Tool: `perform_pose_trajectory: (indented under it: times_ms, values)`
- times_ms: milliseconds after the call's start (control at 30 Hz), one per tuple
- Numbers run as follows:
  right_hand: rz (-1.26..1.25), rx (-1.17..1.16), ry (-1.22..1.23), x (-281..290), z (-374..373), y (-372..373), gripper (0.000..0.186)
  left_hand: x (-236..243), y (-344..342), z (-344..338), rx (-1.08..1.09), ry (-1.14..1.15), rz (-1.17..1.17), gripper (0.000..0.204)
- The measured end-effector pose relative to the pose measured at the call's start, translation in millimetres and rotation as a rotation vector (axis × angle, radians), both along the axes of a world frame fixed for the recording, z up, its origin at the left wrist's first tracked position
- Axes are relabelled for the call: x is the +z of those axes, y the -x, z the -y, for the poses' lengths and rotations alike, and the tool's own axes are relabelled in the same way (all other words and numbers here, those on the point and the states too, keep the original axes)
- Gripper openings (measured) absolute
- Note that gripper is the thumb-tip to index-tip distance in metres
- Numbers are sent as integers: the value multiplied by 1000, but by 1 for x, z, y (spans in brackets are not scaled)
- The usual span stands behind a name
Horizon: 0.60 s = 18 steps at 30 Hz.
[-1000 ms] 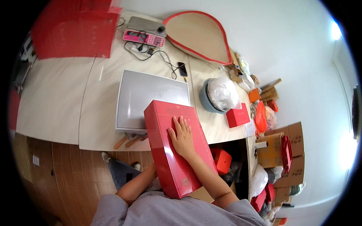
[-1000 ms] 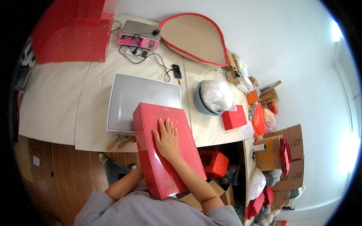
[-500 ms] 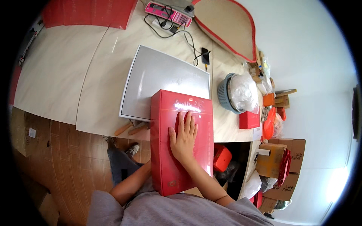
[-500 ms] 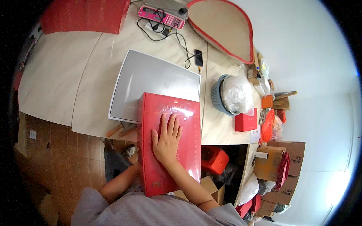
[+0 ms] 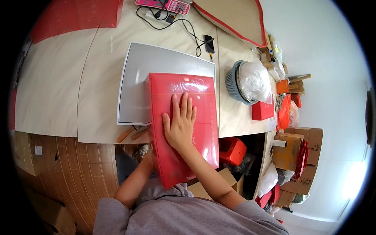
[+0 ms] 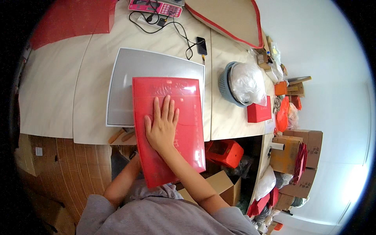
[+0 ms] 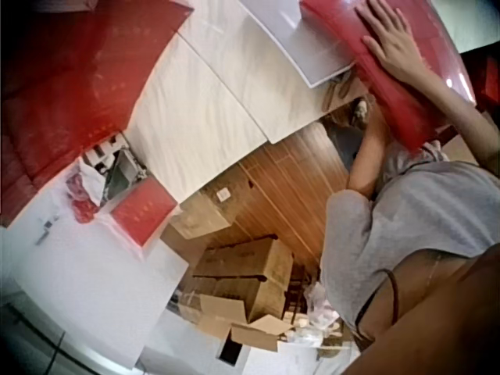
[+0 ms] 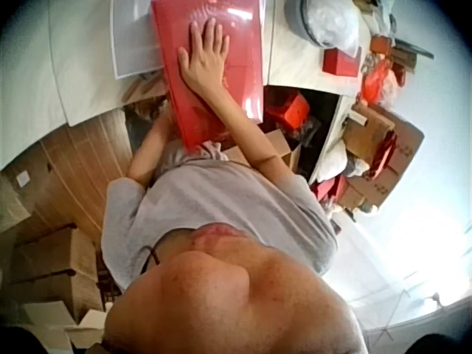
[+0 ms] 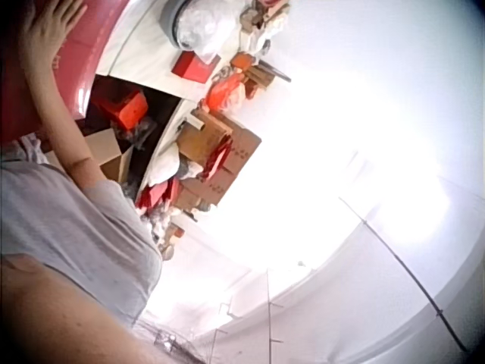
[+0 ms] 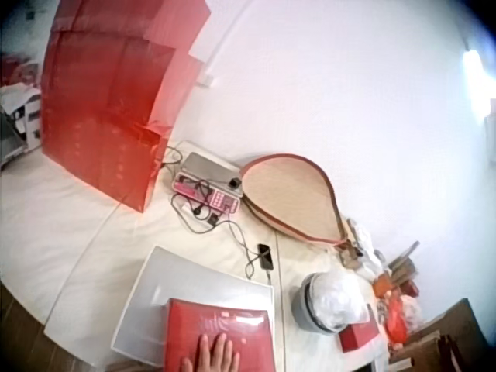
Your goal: The person repeatedly picks up red rectangular boxes, wraps them in clear plastic bags, and stacks them on a table. The process involves folding the plastic around each box and placing the finished items into a growing pile.
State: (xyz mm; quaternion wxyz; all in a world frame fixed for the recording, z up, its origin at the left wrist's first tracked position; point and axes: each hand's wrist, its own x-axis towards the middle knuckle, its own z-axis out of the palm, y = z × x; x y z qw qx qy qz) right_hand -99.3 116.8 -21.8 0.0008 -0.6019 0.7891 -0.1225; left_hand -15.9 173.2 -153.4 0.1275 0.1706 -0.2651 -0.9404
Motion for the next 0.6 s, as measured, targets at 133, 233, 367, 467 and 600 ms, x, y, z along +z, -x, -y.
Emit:
perform_pose_trajectory:
  times_ms: [133, 233, 367, 467, 600]
  values:
    - [-21, 48, 92, -3, 41, 7, 59, 3, 5, 11, 29, 42, -12, 77]
    - [0, 66, 145, -10, 64, 15, 59, 6, 5, 9, 19, 73, -17, 78]
    - [3, 116, 137, -6, 41, 3, 60, 9, -5, -12, 24, 74, -13, 79]
    - [27, 128, 77, 2, 3, -9, 62, 8, -18, -42, -6, 51, -3, 79]
    - [81, 144, 41, 6, -39, -13, 64, 8, -26, -61, -30, 43, -3, 80]
